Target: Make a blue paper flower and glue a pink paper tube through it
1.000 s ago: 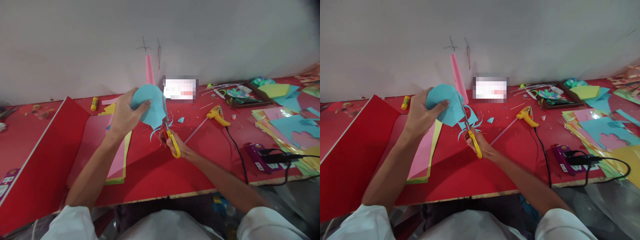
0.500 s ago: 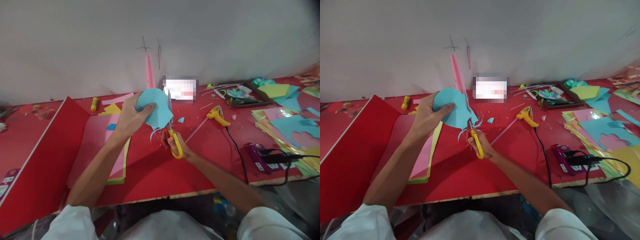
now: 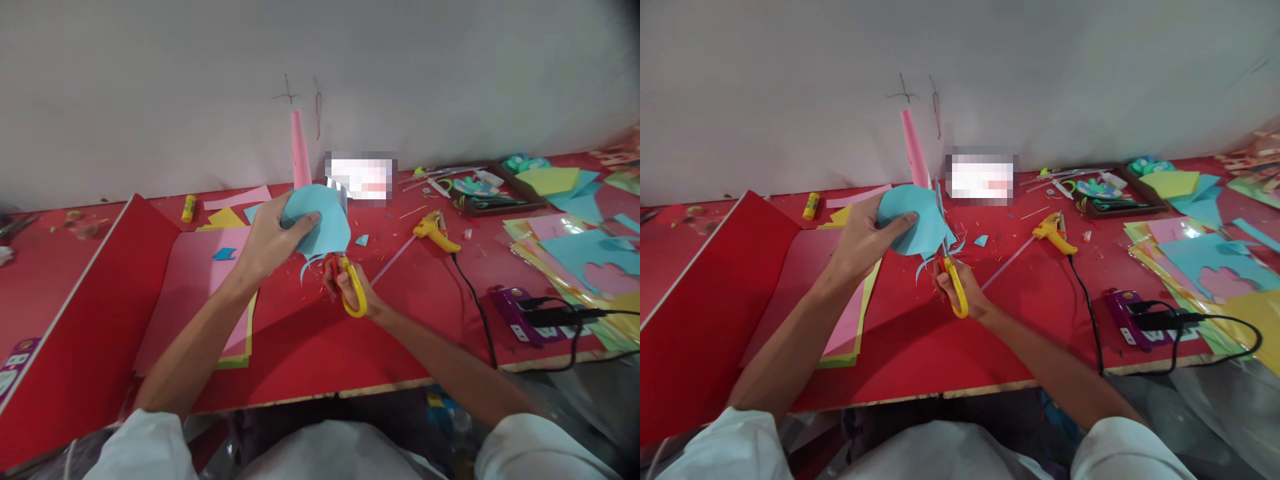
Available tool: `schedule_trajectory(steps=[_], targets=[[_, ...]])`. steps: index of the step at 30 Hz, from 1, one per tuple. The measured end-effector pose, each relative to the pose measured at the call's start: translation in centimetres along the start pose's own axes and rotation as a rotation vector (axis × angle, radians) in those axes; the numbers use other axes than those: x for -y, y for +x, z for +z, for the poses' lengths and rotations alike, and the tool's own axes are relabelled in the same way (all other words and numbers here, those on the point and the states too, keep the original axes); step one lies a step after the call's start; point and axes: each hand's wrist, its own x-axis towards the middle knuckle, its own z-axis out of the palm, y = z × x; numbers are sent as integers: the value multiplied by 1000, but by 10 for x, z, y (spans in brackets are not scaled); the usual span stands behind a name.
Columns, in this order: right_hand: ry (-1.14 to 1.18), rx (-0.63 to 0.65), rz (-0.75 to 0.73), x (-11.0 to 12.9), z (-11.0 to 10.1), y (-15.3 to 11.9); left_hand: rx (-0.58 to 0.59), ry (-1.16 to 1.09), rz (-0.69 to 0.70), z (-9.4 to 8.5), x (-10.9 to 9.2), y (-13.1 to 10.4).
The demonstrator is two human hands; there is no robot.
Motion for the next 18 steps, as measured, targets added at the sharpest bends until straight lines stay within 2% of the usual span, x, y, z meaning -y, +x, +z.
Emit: schedule_trajectory(steps=[6, 14, 18], targets=[[-25, -13, -15, 7, 2, 0, -11, -51, -9, 4, 1, -1], [23, -41, 52, 9, 11, 0, 12, -81, 35, 13, 9, -2], [45, -103, 102, 7, 16, -1, 13, -73, 37, 18, 8, -3]])
